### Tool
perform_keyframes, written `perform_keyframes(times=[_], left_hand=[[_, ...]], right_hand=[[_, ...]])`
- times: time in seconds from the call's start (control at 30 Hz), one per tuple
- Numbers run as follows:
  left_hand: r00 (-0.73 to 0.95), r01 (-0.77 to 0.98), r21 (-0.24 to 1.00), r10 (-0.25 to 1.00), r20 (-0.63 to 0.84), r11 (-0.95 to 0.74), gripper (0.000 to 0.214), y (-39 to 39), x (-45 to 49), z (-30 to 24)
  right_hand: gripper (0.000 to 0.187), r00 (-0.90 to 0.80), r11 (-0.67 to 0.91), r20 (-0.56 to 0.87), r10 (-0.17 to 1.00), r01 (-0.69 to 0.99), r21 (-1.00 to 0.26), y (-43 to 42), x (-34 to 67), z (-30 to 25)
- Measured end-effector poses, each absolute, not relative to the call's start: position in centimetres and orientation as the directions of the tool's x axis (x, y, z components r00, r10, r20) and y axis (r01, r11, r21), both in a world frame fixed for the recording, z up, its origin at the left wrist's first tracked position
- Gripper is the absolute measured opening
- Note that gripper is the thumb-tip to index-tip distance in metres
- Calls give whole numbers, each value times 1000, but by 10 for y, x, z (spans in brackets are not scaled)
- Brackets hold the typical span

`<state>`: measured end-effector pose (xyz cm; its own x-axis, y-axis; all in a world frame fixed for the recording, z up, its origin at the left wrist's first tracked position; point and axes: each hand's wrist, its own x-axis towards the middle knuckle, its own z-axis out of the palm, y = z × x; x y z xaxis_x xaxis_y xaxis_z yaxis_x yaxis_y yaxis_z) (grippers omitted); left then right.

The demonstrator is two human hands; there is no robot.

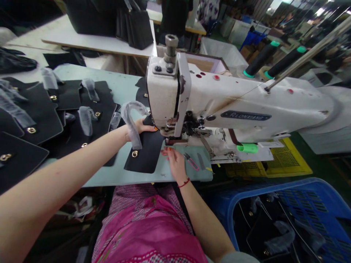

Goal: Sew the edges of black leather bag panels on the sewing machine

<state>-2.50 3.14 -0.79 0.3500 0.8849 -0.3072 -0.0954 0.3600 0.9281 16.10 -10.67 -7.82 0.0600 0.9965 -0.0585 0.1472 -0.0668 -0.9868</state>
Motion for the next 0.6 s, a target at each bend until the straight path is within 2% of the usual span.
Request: perform_keyframes(times=[0.07,0.13,0.37,0.6], left_hand=[[356,-94,891,851,-386,443,54,18,-26,-13],[333,-113,868,842,-425,483,53,7,-25,-15],[214,-243,819,852,-478,520,48,-6,-18,-16],[208,-242,782,818,-537,575,44,-8,-15,-12]], right_hand=[[50,46,-110,-105,993,109,-988,-94,159,-65],[53,30,-119,-116,993,138,-983,-84,156,-55],[50,24,-49,-45,999,238,-970,-75,155,-44],[51,32,-50,-43,999,239,-970,-74,154,-44]])
